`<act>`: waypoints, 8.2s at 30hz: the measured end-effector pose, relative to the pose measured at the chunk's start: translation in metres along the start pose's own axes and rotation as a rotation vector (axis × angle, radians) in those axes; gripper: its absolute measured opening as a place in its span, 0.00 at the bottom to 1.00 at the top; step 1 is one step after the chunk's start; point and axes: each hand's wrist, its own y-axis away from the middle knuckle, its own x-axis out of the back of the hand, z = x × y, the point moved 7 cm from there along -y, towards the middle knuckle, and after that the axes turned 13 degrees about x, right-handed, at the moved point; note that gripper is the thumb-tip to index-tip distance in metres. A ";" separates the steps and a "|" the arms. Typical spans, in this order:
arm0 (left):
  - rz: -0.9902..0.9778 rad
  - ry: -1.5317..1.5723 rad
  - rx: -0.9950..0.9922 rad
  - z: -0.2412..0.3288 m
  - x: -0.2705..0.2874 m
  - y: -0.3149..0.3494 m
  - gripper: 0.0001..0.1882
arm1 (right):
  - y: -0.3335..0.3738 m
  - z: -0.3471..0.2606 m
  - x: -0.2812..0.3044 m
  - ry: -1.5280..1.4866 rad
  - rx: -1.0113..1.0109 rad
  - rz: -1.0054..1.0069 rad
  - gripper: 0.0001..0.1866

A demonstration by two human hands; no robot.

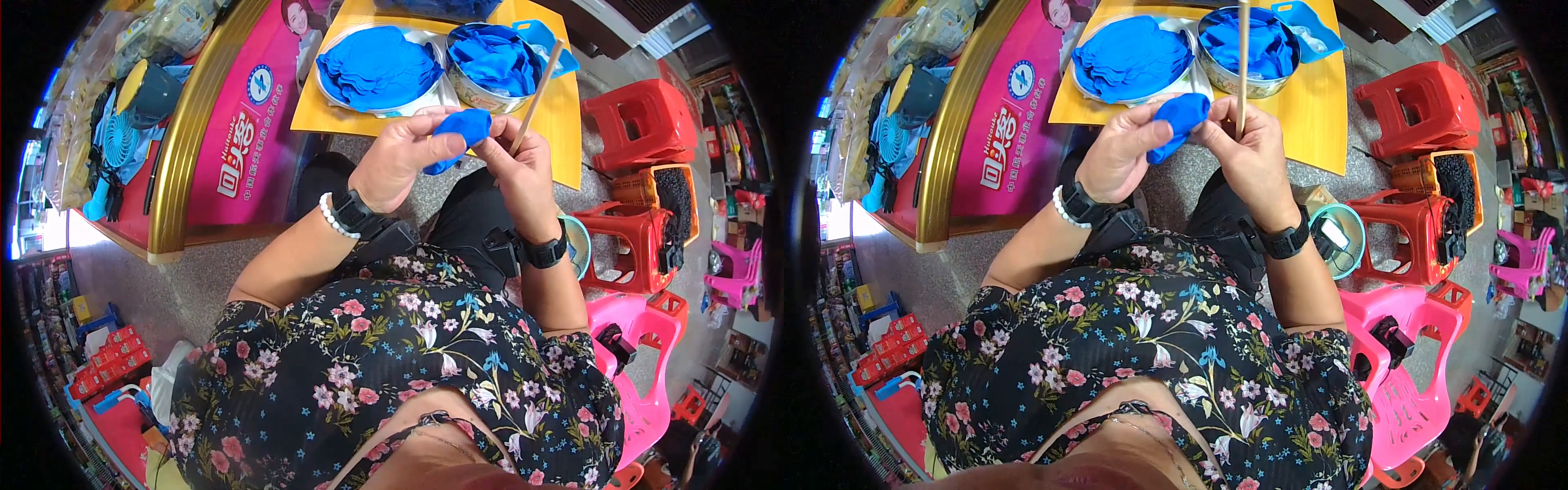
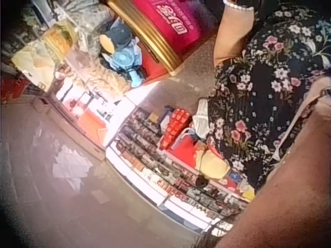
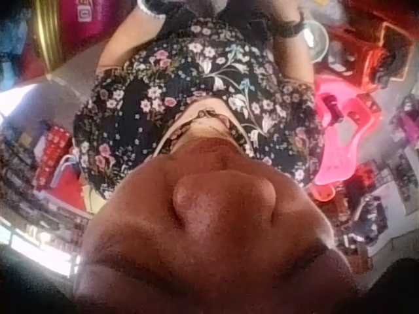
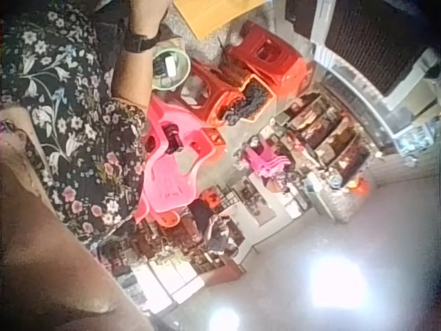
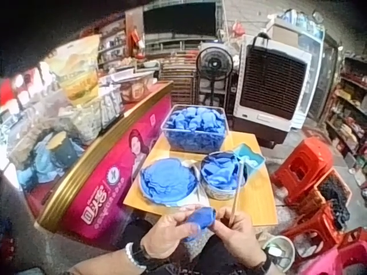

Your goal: Using a wooden stick to stuff and shape blue fabric petals to create decorative items.

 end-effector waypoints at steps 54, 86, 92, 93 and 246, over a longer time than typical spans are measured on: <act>0.089 -0.055 -0.012 -0.007 0.012 -0.008 0.15 | -0.002 -0.007 0.014 0.236 0.130 0.171 0.07; 0.237 -0.845 -0.379 0.025 0.006 0.001 0.09 | -0.001 0.003 0.013 0.246 -0.039 0.105 0.06; 0.291 -1.095 -0.452 0.028 -0.004 0.007 0.08 | 0.001 0.011 0.020 0.275 0.133 0.130 0.05; 0.291 -1.095 -0.452 0.029 -0.003 0.007 0.08 | 0.001 0.011 0.020 0.313 0.137 0.128 0.05; 0.487 -0.403 -0.465 0.052 0.040 0.010 0.08 | 0.030 0.034 -0.010 -0.017 -0.219 -0.118 0.15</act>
